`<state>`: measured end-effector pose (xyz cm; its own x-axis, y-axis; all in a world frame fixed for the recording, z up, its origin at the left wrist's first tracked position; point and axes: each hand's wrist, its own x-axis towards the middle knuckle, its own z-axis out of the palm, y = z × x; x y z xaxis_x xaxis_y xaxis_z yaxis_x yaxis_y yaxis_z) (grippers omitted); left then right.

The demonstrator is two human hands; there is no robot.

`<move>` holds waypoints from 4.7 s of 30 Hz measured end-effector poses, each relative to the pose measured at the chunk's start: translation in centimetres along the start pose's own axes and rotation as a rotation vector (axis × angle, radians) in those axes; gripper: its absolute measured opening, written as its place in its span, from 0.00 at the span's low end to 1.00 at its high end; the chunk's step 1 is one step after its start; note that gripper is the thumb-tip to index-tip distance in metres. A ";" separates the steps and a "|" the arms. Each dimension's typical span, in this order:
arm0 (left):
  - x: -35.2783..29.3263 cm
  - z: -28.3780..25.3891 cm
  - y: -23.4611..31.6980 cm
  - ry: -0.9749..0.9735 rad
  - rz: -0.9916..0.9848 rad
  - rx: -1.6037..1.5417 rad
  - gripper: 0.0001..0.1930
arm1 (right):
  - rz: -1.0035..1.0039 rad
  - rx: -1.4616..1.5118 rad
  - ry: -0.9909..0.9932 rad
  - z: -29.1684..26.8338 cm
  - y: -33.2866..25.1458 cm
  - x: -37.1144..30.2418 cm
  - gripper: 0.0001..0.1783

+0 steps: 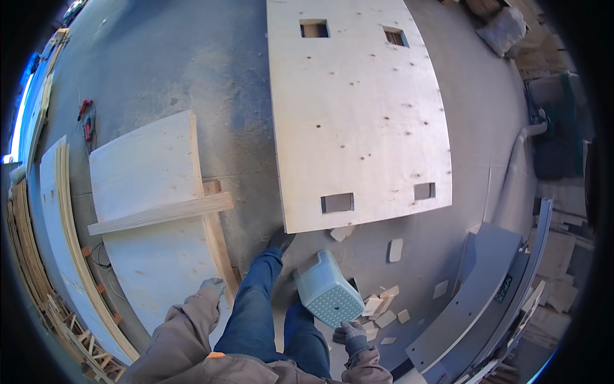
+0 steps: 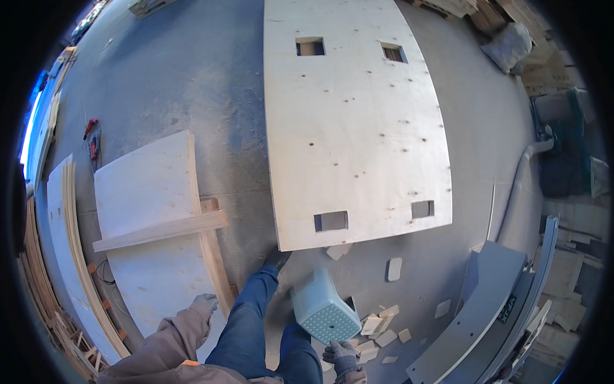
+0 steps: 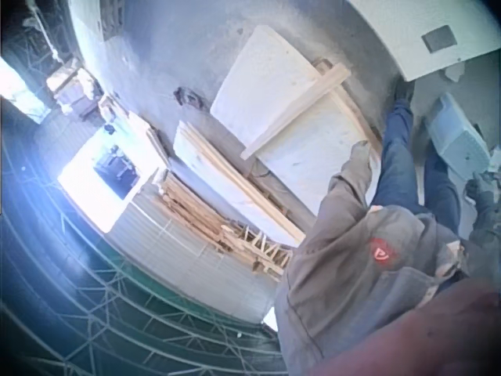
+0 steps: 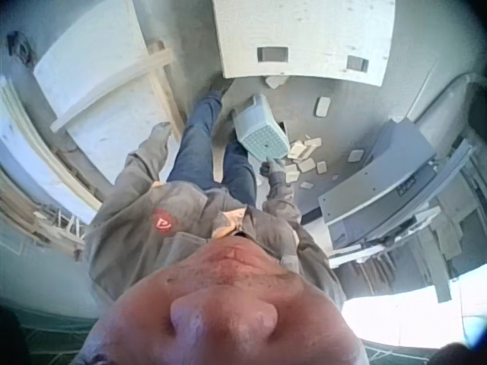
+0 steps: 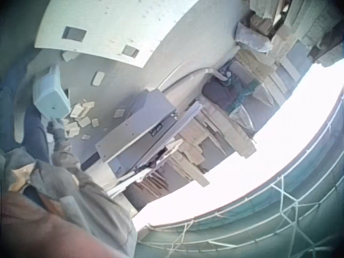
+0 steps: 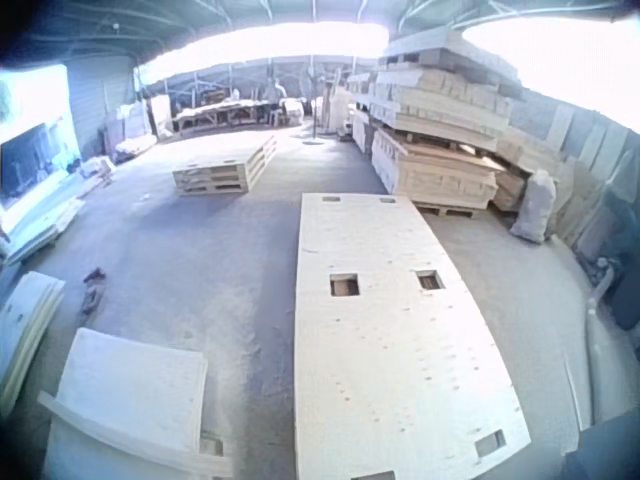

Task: The person sweeps a large white wooden panel with a broom, then lifts and flips the panel to access the other side. They move a small stool and a wooden plank, then sweep the panel again before lifting and flipping another panel.

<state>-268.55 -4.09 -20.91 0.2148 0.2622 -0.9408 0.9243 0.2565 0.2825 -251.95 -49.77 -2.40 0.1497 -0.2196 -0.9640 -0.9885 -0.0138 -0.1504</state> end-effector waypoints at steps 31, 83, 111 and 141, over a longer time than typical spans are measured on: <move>-21.6 1.1 -20.9 -0.076 0.638 0.418 0.14 | -0.281 -0.169 0.162 -18.9 5.0 -8.4 0.16; -15.0 -1.2 -14.9 0.102 -0.297 -0.940 0.20 | -1.153 -2.442 -0.105 63.0 -8.7 11.8 0.57; -7.5 -1.1 -15.1 0.079 -0.249 -1.123 0.16 | -0.428 -1.975 0.113 27.9 -11.5 11.0 0.42; -13.7 -2.5 -5.6 0.182 -0.298 -0.915 0.05 | -0.368 -1.514 0.002 24.4 -18.4 10.6 0.22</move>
<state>-277.40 -6.80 -9.17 -0.1108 0.1893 -0.9757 0.3146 0.9379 0.1462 -231.66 -28.04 -15.14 0.3808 0.0157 -0.9245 0.0038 -0.9999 -0.0154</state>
